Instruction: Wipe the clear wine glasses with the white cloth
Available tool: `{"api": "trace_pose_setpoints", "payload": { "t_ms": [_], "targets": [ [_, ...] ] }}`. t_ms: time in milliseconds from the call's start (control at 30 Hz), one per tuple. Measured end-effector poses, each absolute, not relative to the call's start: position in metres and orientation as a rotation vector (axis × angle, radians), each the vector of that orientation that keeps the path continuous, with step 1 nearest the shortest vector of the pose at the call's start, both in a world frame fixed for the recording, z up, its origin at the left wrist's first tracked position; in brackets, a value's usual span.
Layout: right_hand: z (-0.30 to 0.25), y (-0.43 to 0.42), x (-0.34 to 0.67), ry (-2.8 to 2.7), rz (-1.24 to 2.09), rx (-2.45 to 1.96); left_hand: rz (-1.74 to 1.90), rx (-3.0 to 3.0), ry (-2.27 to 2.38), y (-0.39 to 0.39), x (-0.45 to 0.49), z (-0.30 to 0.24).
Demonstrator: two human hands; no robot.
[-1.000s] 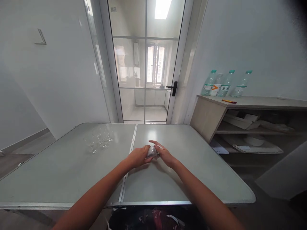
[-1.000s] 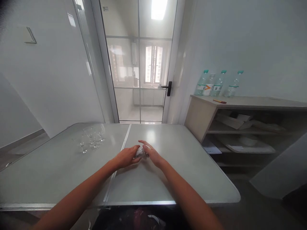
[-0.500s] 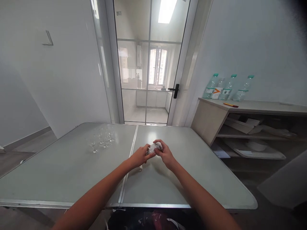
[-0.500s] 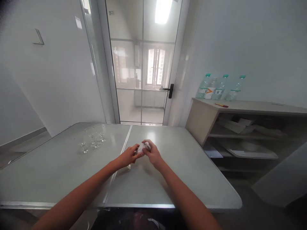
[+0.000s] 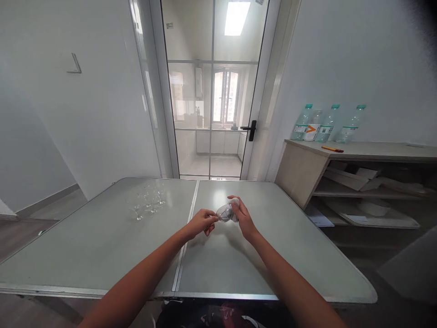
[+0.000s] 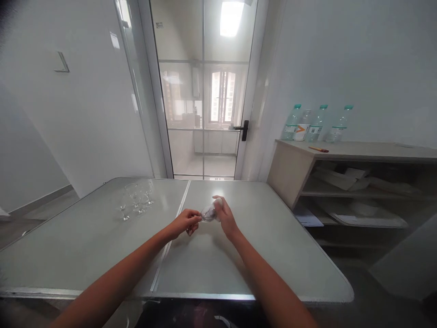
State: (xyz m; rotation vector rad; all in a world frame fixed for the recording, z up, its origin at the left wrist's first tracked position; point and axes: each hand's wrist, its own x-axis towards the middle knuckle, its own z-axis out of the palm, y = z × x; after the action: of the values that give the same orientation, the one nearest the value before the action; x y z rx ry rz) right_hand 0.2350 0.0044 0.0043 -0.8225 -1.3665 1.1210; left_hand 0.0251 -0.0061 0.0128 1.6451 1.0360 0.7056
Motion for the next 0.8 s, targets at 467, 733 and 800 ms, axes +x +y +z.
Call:
{"api": "trace_pose_setpoints", "payload": {
  "t_ms": [467,733,800],
  "targets": [
    [-0.004,0.010,0.239,-1.159,0.682,-0.854,0.967,2.126,1.387,-0.008,0.030,0.010],
    [0.013,-0.007,0.243,-1.977,0.454,-0.669,0.653,2.521,1.632,-0.007,0.027,-0.001],
    [0.015,-0.009,0.238,-2.208,0.337,-0.637,0.558,2.627,1.606,-0.010,0.029,0.000]
  ]
}}
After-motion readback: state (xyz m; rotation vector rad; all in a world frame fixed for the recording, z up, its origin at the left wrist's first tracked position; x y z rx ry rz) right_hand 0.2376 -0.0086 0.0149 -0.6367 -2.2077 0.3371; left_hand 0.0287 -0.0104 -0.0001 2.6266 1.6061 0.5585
